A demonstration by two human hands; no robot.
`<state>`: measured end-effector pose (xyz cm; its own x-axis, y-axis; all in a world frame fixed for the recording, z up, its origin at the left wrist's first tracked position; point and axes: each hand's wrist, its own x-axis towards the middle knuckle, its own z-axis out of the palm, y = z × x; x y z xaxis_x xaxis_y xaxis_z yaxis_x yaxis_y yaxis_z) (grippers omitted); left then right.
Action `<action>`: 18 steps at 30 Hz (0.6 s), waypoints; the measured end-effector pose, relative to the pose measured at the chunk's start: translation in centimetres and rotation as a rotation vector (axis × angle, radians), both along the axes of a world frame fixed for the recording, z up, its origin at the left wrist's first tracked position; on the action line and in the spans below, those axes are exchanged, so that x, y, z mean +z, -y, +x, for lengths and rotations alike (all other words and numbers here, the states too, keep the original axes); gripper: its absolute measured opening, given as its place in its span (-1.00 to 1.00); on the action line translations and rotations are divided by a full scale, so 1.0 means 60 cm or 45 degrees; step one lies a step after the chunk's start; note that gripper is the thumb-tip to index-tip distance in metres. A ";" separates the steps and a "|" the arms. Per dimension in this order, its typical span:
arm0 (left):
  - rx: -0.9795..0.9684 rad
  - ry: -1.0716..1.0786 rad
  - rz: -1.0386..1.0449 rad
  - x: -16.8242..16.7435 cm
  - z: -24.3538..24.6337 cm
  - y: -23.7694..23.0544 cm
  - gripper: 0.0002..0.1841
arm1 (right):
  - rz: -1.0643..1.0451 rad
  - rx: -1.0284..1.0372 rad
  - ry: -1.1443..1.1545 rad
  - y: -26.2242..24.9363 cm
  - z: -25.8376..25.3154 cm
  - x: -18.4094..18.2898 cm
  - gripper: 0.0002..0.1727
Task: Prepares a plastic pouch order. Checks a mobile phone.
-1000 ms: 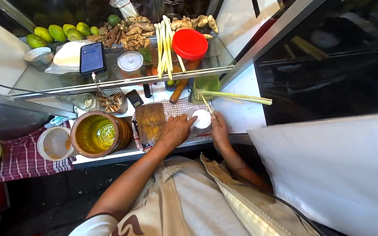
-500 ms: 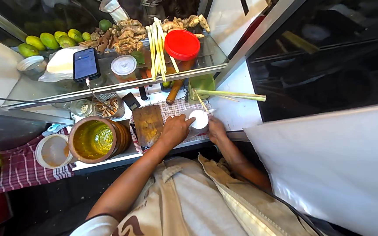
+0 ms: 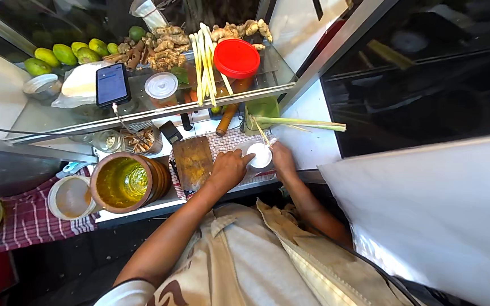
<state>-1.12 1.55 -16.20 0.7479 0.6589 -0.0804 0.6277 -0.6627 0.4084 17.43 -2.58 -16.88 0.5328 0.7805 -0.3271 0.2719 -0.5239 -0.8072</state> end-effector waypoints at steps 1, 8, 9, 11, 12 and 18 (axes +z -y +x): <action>0.003 0.007 -0.011 0.004 -0.003 0.000 -0.52 | -0.074 0.058 0.040 -0.001 0.001 0.007 -0.57; -0.019 0.044 0.005 0.000 -0.011 0.000 -0.56 | -0.419 0.163 0.169 -0.011 -0.005 0.021 -0.05; -0.021 0.033 0.007 0.000 -0.011 -0.001 -0.56 | -0.437 0.144 0.125 -0.013 -0.005 0.021 -0.01; -0.027 0.016 0.010 -0.001 -0.010 -0.001 -0.55 | -0.420 0.111 0.097 -0.013 -0.004 0.019 -0.05; -0.028 0.011 0.009 -0.001 -0.010 -0.001 -0.55 | -0.384 0.084 0.113 -0.012 -0.004 0.018 -0.10; -0.022 -0.002 -0.010 -0.002 -0.011 -0.002 -0.53 | -0.109 0.062 0.327 -0.005 0.005 0.018 -0.37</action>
<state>-1.79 1.67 -16.32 0.7590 0.6454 -0.0864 0.6168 -0.6701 0.4129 17.72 -2.25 -15.80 0.5694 0.7825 -0.2519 0.4888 -0.5686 -0.6617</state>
